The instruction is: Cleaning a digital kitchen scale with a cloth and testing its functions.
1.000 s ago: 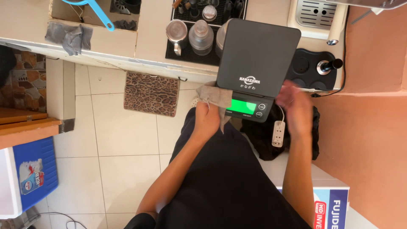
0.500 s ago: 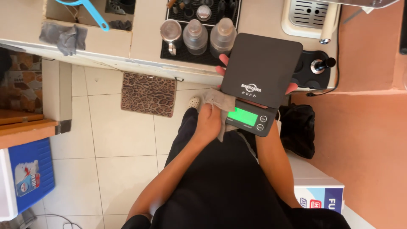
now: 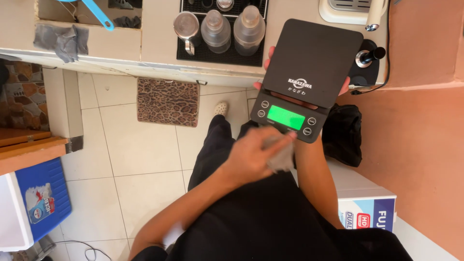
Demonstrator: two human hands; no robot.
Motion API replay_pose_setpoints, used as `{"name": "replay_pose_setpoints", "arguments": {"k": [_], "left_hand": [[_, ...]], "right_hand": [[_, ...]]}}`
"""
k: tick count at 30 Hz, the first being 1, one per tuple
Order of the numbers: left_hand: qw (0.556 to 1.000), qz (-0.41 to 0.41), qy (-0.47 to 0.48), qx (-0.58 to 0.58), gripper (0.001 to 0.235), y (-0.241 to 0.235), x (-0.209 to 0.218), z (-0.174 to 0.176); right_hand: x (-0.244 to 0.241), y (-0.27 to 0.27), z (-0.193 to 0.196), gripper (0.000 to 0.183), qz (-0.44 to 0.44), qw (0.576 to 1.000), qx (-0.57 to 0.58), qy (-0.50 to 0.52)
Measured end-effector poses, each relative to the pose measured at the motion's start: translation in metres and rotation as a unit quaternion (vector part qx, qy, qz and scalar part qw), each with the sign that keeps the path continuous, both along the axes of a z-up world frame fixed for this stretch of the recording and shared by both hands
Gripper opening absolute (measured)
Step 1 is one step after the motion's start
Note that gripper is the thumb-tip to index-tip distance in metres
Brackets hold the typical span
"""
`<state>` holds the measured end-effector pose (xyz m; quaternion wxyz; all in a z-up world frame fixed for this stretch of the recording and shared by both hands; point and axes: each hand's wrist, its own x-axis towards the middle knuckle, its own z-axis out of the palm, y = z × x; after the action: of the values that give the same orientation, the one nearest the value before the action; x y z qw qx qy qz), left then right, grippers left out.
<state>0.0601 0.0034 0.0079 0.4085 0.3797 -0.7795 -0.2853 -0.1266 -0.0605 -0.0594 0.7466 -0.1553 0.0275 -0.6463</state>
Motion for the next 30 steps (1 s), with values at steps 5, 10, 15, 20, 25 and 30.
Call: {"name": "replay_pose_setpoints", "arguments": {"k": [5,10,15,20,25,30], "left_hand": [[0.969,-0.1,-0.065,-0.214,0.041,0.003,-0.018,-0.003],[0.961,-0.107,-0.051,-0.251,0.035,0.005,-0.026,-0.003],[0.97,-0.091,-0.043,-0.22,0.032,0.008,-0.027,-0.005],[0.974,-0.103,-0.04,-0.198,0.034,0.007,-0.024,-0.006],[0.999,-0.041,-0.008,-0.022,0.048,-0.022,-0.01,0.034],[0.995,0.05,-0.061,-0.055,0.05,-0.084,-0.002,0.066]], "right_hand": [[0.008,-0.003,0.001,0.113,0.029,0.996,-0.048,-0.073],[0.014,-0.002,0.001,0.11,0.028,0.984,-0.038,-0.169],[0.024,-0.007,0.001,0.106,0.042,0.963,-0.032,-0.265],[0.036,-0.015,-0.003,0.103,0.057,0.931,-0.031,-0.359],[0.032,-0.039,-0.083,0.1,0.068,0.894,-0.042,-0.44],[0.028,-0.032,-0.123,0.096,0.068,0.848,-0.022,-0.525]]}}
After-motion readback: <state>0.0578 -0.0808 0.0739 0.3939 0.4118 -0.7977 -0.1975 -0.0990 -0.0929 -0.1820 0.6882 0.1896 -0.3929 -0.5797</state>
